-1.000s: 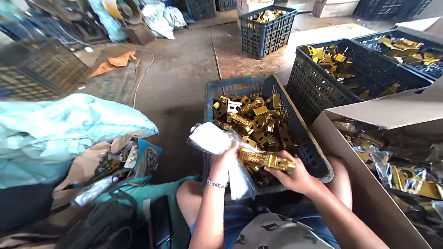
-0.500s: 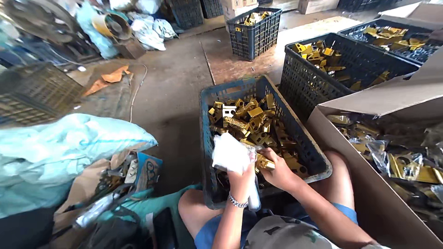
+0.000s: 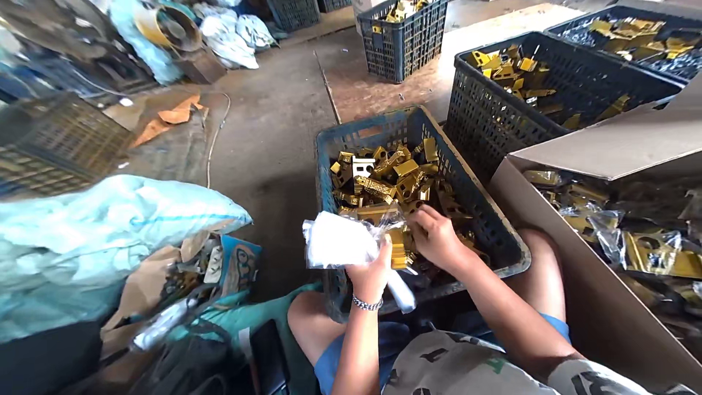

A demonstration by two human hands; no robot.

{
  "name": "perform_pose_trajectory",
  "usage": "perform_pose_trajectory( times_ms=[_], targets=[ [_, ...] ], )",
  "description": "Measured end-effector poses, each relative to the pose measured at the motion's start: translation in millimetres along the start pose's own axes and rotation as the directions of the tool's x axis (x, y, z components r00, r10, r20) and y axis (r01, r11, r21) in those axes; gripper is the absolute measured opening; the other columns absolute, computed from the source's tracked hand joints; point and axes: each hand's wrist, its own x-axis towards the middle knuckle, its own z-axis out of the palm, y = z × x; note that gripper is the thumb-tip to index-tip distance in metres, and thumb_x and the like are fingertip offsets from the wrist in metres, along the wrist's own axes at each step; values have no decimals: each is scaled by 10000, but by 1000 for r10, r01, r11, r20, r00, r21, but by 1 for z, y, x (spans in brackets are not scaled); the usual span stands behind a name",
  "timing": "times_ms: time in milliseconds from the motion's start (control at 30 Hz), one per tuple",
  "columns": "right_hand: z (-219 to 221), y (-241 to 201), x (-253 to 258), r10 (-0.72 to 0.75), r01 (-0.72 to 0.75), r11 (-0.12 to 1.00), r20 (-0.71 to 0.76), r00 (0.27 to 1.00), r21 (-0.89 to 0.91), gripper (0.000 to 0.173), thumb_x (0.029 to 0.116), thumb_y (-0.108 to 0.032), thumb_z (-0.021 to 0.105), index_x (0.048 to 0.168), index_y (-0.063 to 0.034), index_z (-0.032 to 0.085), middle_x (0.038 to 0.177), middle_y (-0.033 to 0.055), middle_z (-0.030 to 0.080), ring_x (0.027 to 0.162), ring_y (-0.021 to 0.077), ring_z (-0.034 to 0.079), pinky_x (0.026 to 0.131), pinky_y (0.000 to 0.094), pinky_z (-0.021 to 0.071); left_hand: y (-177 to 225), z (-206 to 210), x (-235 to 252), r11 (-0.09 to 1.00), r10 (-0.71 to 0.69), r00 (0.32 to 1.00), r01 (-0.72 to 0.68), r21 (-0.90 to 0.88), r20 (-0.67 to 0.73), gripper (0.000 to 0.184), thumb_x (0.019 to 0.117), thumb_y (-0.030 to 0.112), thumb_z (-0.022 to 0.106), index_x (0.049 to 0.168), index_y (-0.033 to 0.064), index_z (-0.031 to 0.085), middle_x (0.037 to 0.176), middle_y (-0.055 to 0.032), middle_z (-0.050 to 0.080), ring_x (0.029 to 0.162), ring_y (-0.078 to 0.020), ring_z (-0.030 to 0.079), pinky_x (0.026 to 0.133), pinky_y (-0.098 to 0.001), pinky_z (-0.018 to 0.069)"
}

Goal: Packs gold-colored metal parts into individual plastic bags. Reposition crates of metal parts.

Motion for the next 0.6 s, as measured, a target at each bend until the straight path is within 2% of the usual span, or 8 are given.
perform_pose_trajectory(
  times_ms=[100, 200, 267, 333, 400, 500, 533, 600],
  targets=[
    [-12, -38, -14, -146, 138, 985, 84, 986, 100, 143, 905, 17, 588, 943, 33, 725, 892, 160, 700, 830, 207, 694, 795, 267, 583, -12, -4, 11, 993, 75, 993, -67, 100, -88, 545, 717, -35, 755, 1176, -190, 507, 973, -73, 667, 894, 5, 646, 828, -187, 556],
    [-14, -32, -16, 143, -223, 899, 229, 963, 376, 301, 986, -219, 616, 1086, 59, 675, 1133, 199, 622, 1064, 162, 619, 892, 239, 535, -8, 0, 8, 999, -53, 999, 53, -2, 5, 524, 730, -58, 742, 1192, -130, 507, 973, -49, 676, 897, -32, 669, 833, -234, 584],
    [-16, -14, -12, 359, -446, 775, 271, 893, 447, 562, 878, -307, 769, 1272, 51, 589, 1334, 199, 543, 1165, 170, 603, 926, 283, 564, 7, 7, 4, 971, -208, 966, 222, -85, 154, 525, 790, -65, 757, 1242, -99, 491, 1013, -50, 687, 942, -57, 681, 876, -247, 587],
    [-22, -2, -12, 522, -521, 618, 188, 832, 589, 407, 858, -93, 762, 1212, 45, 617, 1165, 131, 673, 968, 167, 711, 843, 340, 625, 20, 5, 5, 913, -339, 899, 386, -135, 279, 395, 875, -81, 673, 1228, -67, 497, 984, -55, 716, 908, -88, 714, 852, -263, 608],
    [-43, 18, -18, 632, -460, 369, 145, 761, 808, 207, 936, 13, 533, 1121, -34, 614, 962, 43, 720, 787, 136, 716, 740, 316, 628, 23, -5, 12, 855, -382, 822, 488, -177, 422, 299, 943, -55, 531, 1240, -89, 515, 992, -149, 745, 861, -224, 751, 815, -369, 638],
    [-63, 47, -21, 735, -34, -158, 140, 663, 987, 524, 1086, -338, 255, 993, -70, 696, 731, 47, 719, 535, 82, 650, 495, 177, 535, 20, -14, 20, 892, -350, 819, 440, -107, 456, 306, 944, -41, 570, 1243, -77, 521, 911, -103, 737, 756, -188, 732, 746, -342, 636],
    [-60, 46, -19, 730, -125, -155, 199, 654, 980, 597, 1092, -462, 202, 1092, -88, 668, 778, 34, 727, 577, 85, 657, 522, 186, 534, 14, -13, 19, 936, -300, 854, 350, -43, 424, 354, 883, -51, 654, 1215, -78, 534, 890, -64, 724, 737, -125, 710, 725, -286, 622],
    [-42, 23, -9, 602, -580, 137, 398, 692, 803, 588, 1103, -455, 159, 1310, -39, 520, 1055, 54, 724, 851, 126, 701, 743, 298, 579, -6, -6, 16, 993, -91, 893, 47, 111, 442, 494, 765, 18, 818, 1177, -127, 586, 1003, -77, 718, 907, -61, 691, 868, -229, 583]
  ],
)
